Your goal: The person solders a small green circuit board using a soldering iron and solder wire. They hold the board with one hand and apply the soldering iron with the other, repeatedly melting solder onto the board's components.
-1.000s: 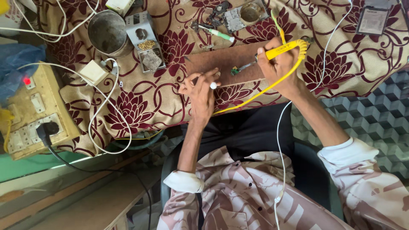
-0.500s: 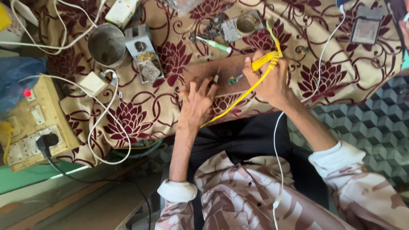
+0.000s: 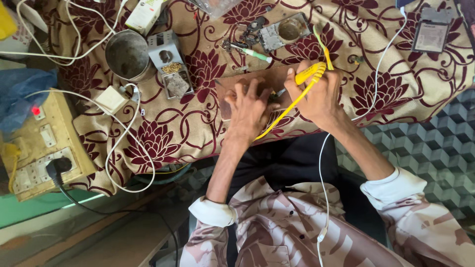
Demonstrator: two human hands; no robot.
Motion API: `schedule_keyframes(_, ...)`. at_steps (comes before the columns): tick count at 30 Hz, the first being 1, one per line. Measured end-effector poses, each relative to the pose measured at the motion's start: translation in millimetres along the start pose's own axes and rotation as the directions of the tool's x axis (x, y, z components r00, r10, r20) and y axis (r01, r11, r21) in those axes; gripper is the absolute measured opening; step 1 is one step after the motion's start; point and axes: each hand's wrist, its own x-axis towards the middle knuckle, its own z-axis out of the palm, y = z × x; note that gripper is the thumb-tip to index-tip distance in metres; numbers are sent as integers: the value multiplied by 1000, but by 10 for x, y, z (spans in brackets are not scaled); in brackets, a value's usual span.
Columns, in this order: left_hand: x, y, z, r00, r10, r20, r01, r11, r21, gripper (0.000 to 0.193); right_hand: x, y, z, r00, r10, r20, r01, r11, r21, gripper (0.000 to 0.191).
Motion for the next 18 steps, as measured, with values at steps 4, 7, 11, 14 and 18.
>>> schedule_keyframes(4, 19, -33, 93, 999, -26, 28, 24, 998, 62, 29, 57, -61, -9, 995, -90, -33, 89, 996, -30, 22)
schedule_keyframes(7, -18, -77, 132, 1000, 28, 5, -28, 997, 76, 35, 99, -103, 10, 998, -51, -30, 50, 998, -26, 28)
schedule_keyframes(11, 11, -32, 207, 998, 59, -35, -55, 992, 110, 31, 126, -142, 9, 999, -30, -30, 28, 998, -59, 29)
schedule_keyframes(14, 23, -22, 207, 999, 36, -14, -34, 993, 117, 34, 119, -153, 4, 999, -34, -34, 32, 998, -60, 30)
schedule_keyframes(18, -1, -50, 179, 999, 18, -30, -15, 995, 100, 38, 101, -119, 21, 1000, -16, -6, 16, 1000, -6, 29)
